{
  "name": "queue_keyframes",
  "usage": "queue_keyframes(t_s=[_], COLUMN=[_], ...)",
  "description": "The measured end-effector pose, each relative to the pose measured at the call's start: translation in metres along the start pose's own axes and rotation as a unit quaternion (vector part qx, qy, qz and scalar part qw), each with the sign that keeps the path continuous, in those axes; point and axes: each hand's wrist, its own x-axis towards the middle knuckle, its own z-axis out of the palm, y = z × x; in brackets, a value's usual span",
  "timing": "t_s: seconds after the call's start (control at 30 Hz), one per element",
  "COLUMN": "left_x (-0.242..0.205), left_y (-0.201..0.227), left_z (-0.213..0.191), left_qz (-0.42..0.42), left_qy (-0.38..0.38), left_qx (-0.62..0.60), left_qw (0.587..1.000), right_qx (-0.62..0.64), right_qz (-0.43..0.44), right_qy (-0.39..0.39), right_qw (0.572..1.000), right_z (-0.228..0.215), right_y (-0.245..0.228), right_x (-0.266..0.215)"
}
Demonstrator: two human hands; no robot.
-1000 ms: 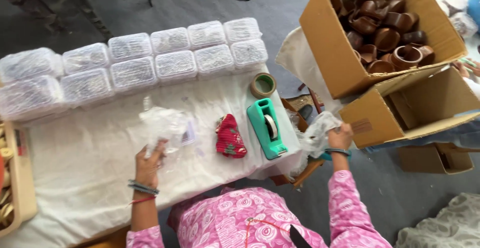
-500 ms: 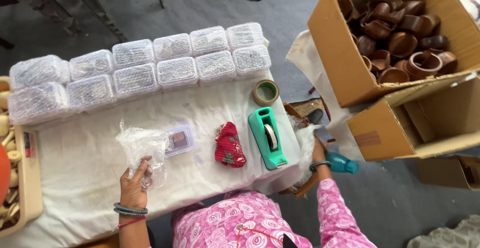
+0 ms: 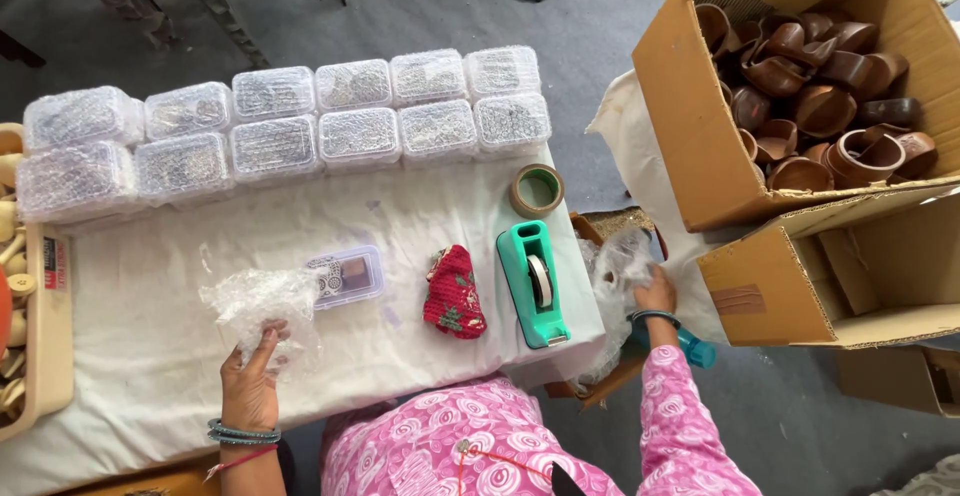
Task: The person wipes wooden carved items with a red cloth, places them into small plastic containers, and wraps the containers in bubble wrap. They handle the items one at a time, wiping them before placing them in the containers and then wrapping the containers.
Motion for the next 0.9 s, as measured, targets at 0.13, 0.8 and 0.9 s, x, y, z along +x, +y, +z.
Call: queue_keyframes(t_s=[0.13,0.8,0.9], left_x=[0.000,0.021,0.027], left_y=[-0.003,-0.003,-0.005], left_z=[0.005,0.012,0.010], left_qz=[-0.013,-0.023,-0.027], left_qy=[-0.003,-0.034,-0.033], left_qx=[-0.015,-0.052,-0.064], left_qw=[1.000,0.998,0.997], right_qx=[-0.007,0.179,0.084], right_qz=[-0.124,0.097,0.305], right_qy=[-0.197,0.080,-0.107], right_qw=[0.972,0.976,0.943], right_z=[0.097,0.035,0.085], right_y=[0.053,0.092,0.111], right_x=[0.001,-0.168,-0.197])
